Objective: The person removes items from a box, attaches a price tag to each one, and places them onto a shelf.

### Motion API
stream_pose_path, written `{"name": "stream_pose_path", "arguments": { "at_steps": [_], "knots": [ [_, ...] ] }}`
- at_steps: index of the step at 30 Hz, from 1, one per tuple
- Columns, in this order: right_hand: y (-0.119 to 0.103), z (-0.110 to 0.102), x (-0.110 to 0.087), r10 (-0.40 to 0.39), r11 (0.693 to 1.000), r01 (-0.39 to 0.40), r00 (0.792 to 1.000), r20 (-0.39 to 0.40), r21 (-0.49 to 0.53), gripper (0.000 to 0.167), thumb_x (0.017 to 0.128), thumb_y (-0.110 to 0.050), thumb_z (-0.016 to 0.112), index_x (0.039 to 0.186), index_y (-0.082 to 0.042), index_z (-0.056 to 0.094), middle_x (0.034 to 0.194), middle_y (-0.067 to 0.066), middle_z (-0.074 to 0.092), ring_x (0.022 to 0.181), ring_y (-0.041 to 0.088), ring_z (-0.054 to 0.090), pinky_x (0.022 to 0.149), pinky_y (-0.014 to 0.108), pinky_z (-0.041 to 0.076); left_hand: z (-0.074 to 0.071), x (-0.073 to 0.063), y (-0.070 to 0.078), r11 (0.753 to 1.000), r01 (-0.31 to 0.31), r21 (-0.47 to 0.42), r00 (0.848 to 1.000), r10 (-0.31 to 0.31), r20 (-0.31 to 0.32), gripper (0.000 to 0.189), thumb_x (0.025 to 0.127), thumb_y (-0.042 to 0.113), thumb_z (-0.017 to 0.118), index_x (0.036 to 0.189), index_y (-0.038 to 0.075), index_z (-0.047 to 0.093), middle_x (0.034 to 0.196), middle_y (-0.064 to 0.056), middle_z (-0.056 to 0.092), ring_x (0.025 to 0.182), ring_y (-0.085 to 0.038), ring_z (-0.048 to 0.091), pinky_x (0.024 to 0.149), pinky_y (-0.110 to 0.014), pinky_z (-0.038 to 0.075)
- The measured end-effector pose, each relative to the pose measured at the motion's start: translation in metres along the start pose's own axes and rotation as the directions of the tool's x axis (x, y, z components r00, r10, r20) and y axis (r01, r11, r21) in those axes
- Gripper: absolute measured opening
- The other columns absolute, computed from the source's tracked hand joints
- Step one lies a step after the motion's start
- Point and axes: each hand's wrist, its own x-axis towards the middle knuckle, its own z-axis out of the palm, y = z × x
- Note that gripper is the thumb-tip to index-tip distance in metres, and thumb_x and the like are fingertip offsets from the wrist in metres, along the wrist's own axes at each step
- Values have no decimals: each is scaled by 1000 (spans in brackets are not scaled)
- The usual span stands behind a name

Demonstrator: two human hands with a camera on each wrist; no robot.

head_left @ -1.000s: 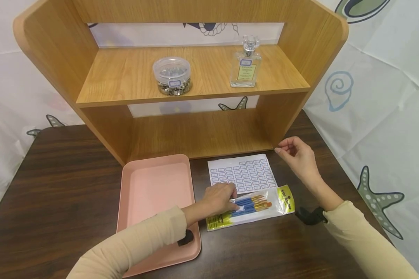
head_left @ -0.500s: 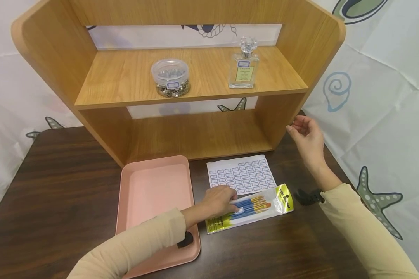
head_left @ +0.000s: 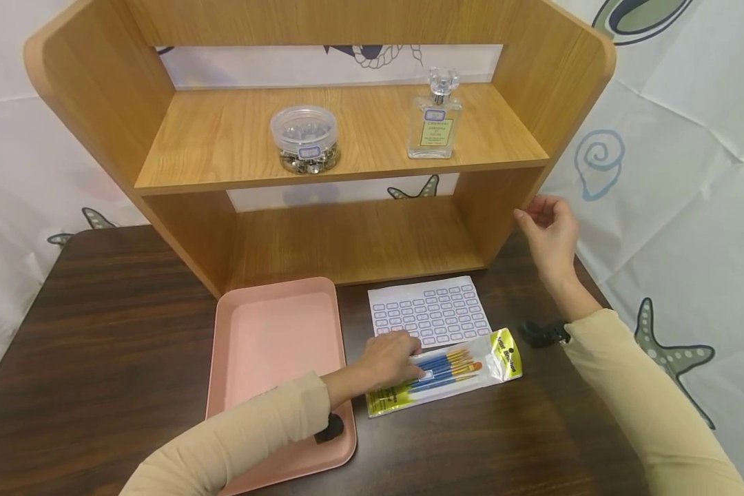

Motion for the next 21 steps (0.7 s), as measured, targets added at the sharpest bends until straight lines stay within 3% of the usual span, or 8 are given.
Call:
{"name": "stream_pose_path", "arguments": {
  "at_steps": [6,12,21],
  "knots": [
    [3,6,7,1,1000,-2,1000,-11,-20,24,83,-8,68,104,-1,59,88,-11,57,77,-4,55,70,10,44,-1,-2,-2,1000,2,-19,1000,-2,-8,28,78,35,74,68,19,54,66,7,49,61,-9,43,50,-26,34],
    [4,8,9,-28,999,27,999,-38,-38,21,83,-7,68,101,3,62,81,-15,57,71,-6,55,67,9,44,-3,-3,0,998,17,-56,1000,-17,5,28,78,34,74,66,19,54,62,8,51,58,-9,45,49,-26,34],
    [5,8,10,-45,994,42,999,-28,-99,22,85,-8,66,103,5,63,84,-5,61,72,-5,55,68,10,44,-12,-3,1,993,4,-121,1000,-2,16,27,76,31,77,67,16,57,63,8,51,59,-8,44,51,-24,34]
  ]
}}
